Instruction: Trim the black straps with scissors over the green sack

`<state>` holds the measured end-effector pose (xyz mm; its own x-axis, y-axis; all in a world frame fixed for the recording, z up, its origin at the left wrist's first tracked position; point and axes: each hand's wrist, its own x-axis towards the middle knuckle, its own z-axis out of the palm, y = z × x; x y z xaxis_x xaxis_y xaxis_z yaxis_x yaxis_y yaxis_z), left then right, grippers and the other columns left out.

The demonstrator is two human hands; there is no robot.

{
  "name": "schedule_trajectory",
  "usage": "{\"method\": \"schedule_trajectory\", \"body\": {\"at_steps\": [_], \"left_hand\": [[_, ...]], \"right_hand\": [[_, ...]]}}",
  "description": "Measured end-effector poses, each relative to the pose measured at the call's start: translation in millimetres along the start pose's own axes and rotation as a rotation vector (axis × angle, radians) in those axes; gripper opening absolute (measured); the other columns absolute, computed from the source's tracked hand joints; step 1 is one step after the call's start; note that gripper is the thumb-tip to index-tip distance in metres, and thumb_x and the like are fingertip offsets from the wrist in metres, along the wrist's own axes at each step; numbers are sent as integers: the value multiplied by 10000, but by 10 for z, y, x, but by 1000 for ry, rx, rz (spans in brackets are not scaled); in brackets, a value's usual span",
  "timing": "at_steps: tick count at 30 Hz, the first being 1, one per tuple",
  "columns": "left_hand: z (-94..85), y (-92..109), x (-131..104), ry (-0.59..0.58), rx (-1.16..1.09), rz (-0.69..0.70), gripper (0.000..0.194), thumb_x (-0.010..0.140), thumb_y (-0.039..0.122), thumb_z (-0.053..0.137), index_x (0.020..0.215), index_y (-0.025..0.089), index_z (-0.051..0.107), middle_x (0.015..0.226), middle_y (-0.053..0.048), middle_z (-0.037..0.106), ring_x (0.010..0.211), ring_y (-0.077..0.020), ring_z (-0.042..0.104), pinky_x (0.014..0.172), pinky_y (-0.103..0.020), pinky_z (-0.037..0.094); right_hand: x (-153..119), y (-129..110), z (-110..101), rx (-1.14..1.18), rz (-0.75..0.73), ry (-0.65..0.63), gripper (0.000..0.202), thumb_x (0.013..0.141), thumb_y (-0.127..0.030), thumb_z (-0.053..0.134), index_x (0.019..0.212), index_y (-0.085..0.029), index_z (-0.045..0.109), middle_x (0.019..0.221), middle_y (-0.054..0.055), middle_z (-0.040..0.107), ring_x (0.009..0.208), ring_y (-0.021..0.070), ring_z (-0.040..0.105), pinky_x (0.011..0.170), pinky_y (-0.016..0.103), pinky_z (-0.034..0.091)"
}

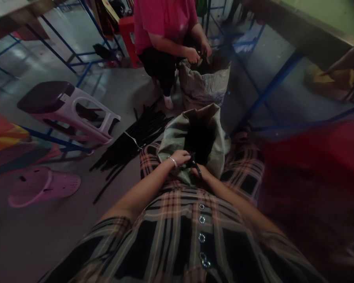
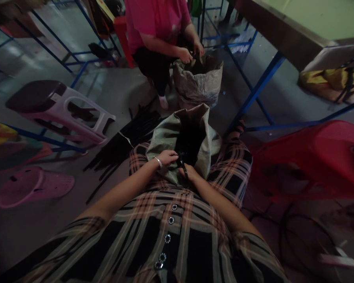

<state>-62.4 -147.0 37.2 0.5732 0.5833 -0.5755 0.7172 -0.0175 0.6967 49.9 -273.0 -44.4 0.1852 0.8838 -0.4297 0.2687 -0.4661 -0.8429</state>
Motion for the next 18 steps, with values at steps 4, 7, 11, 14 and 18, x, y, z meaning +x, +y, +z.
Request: {"method": "schedule_trajectory", "body": {"at_steps": [4, 7, 11, 14, 18], "left_hand": [[-28, -1, 2, -4, 10, 16, 263, 852, 286, 535, 1034, 134, 648, 553, 29, 542, 372, -62, 420, 405, -187, 334], [-82, -61, 1, -5, 21, 32, 287, 857, 292, 520, 1073, 139, 632, 628, 11, 586, 393, -69, 460, 415, -191, 358], [-153, -156, -35, 37, 92, 34, 246, 838, 277, 538, 1014, 139, 642, 639, 17, 592, 394, -62, 463, 413, -180, 355], [-184, -204, -49, 39, 92, 41, 203, 843, 255, 522, 943, 132, 650, 609, 23, 581, 397, -61, 459, 415, -177, 353], [-205, -248, -25, -4, -2, 31, 168, 851, 237, 514, 881, 126, 636, 579, 30, 569, 383, -58, 445, 406, -180, 345]], "right_hand": [[2, 9, 13, -45, 11, 56, 119, 712, -235, 509, 638, -157, 560, 596, 8, 576, 564, 124, 502, 533, 222, 363], [-12, -6, 30, -27, 3, 115, 152, 711, -242, 514, 589, -160, 549, 557, 13, 561, 527, 118, 496, 507, 218, 354], [-41, -24, 46, 21, 50, 147, 173, 722, -258, 503, 592, -160, 560, 527, 14, 558, 480, 115, 487, 477, 217, 350], [-64, -46, 41, 6, 45, 131, 187, 719, -270, 510, 573, -161, 553, 505, 12, 542, 466, 115, 476, 464, 218, 341], [-99, -103, 17, -30, 31, 134, 226, 725, -292, 510, 548, -159, 553, 501, 18, 539, 473, 115, 472, 475, 222, 342]]}}
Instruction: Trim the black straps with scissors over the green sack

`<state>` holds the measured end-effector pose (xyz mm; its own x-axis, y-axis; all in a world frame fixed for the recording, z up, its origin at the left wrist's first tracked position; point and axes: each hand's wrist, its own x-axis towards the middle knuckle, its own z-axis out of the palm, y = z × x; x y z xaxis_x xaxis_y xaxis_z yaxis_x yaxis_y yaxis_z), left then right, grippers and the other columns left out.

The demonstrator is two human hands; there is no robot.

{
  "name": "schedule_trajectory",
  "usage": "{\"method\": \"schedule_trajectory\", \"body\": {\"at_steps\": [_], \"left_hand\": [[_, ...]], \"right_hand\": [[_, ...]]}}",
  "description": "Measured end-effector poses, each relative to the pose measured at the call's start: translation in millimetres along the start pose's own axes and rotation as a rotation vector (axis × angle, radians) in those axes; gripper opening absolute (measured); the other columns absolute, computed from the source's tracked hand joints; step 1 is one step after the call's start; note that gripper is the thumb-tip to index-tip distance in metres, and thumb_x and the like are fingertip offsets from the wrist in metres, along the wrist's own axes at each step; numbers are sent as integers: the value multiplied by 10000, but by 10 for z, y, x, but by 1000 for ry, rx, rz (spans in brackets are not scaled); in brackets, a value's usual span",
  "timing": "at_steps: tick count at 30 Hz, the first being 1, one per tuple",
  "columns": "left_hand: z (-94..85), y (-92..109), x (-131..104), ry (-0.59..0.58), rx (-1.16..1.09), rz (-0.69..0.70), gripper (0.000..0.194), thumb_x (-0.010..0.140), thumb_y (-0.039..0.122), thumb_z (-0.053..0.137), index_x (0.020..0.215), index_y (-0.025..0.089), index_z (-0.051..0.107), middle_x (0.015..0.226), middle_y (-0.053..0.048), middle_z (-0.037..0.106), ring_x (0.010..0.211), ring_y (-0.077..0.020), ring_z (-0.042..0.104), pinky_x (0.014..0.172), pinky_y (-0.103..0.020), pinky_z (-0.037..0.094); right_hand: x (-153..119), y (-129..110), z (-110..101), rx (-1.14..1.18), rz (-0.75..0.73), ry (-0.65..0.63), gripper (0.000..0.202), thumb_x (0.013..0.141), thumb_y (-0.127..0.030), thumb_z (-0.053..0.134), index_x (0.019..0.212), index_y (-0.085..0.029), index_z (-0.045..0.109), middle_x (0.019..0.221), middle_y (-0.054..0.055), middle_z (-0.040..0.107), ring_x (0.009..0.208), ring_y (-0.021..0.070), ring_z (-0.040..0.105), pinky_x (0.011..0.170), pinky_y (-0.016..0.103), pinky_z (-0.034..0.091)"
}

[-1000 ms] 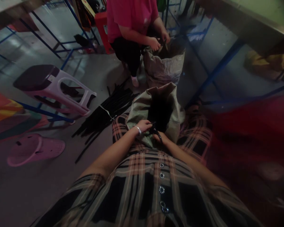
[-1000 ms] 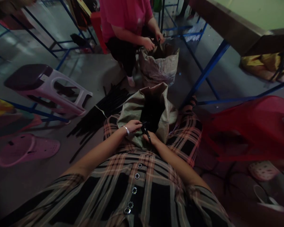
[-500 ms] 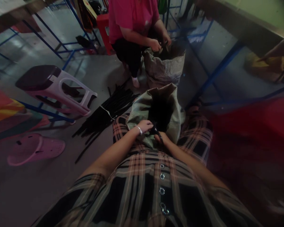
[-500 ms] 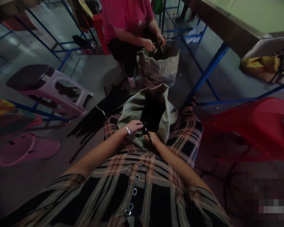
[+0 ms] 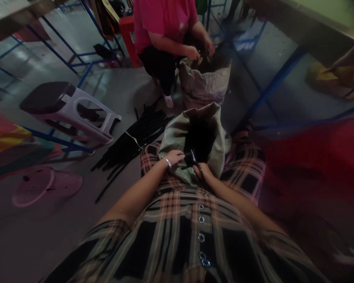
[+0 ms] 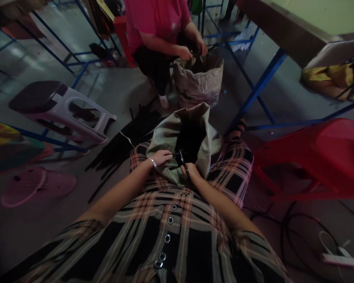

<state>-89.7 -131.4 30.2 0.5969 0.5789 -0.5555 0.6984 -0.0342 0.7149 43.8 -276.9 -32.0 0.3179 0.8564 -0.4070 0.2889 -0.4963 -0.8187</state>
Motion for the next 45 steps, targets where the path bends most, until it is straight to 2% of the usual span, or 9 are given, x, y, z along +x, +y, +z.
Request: {"method": "schedule_trajectory", "body": {"at_steps": [8, 11, 14, 20, 25, 30, 37, 41, 45], "left_hand": [[-3, -50, 0, -74, -275, -65, 150, 846, 293, 555, 805, 149, 569, 575, 33, 583, 361, -48, 436, 365, -164, 292], [-12, -53, 10, -71, -304, -61, 154, 841, 289, 566, 782, 147, 558, 558, 32, 578, 350, -48, 429, 360, -164, 293], [-29, -52, 25, -57, -307, -53, 156, 836, 285, 577, 781, 140, 562, 549, 30, 578, 344, -48, 426, 359, -168, 306], [-16, -14, 44, 3, -317, -66, 135, 839, 265, 575, 867, 134, 585, 569, 31, 582, 361, -49, 452, 370, -163, 338], [86, 99, 31, -4, -277, -59, 212, 848, 223, 558, 1033, 127, 596, 584, 30, 582, 364, -51, 460, 368, -160, 332], [192, 182, -3, 5, -144, -57, 272, 835, 219, 575, 1087, 124, 615, 569, 37, 560, 352, -44, 424, 374, -163, 320], [154, 200, 10, 18, -24, -43, 294, 830, 244, 576, 1099, 142, 634, 560, 36, 556, 372, -55, 427, 396, -172, 330], [142, 186, 36, 3, -81, -49, 302, 831, 265, 579, 1104, 144, 623, 553, 39, 550, 363, -51, 423, 385, -165, 317], [130, 159, 42, -36, -177, -35, 272, 854, 237, 540, 1096, 130, 604, 564, 32, 557, 365, -63, 456, 385, -173, 342]], "right_hand": [[-4, 12, 10, -17, -12, 27, 262, 716, -322, 498, 512, -161, 533, 476, 10, 509, 490, 113, 463, 491, 222, 335], [3, 47, 24, -7, -43, 67, 268, 714, -330, 491, 500, -168, 502, 458, -1, 478, 486, 106, 438, 486, 218, 325], [20, 57, 30, 32, -9, 82, 272, 727, -341, 481, 510, -178, 490, 471, 1, 488, 478, 106, 434, 473, 217, 328], [61, -5, 21, 106, 58, -41, 205, 731, -311, 480, 610, -164, 556, 574, 23, 580, 559, 142, 514, 517, 233, 377], [55, -17, 8, 91, -33, -132, 145, 720, -302, 507, 714, -169, 567, 691, 8, 597, 676, 157, 533, 621, 246, 405], [80, 29, -2, 57, -43, -150, 170, 735, -318, 508, 801, -177, 575, 762, 8, 609, 737, 171, 545, 690, 270, 421], [69, 60, 34, 6, -38, -92, 187, 742, -310, 481, 640, -167, 546, 612, 6, 574, 611, 142, 519, 581, 238, 395], [50, 85, 77, 24, -2, -45, 207, 728, -311, 488, 583, -168, 528, 540, 7, 540, 525, 125, 491, 507, 226, 355], [11, 83, 72, 72, -27, -10, 194, 703, -310, 511, 570, -169, 523, 522, 4, 523, 505, 117, 470, 493, 226, 345]]}}
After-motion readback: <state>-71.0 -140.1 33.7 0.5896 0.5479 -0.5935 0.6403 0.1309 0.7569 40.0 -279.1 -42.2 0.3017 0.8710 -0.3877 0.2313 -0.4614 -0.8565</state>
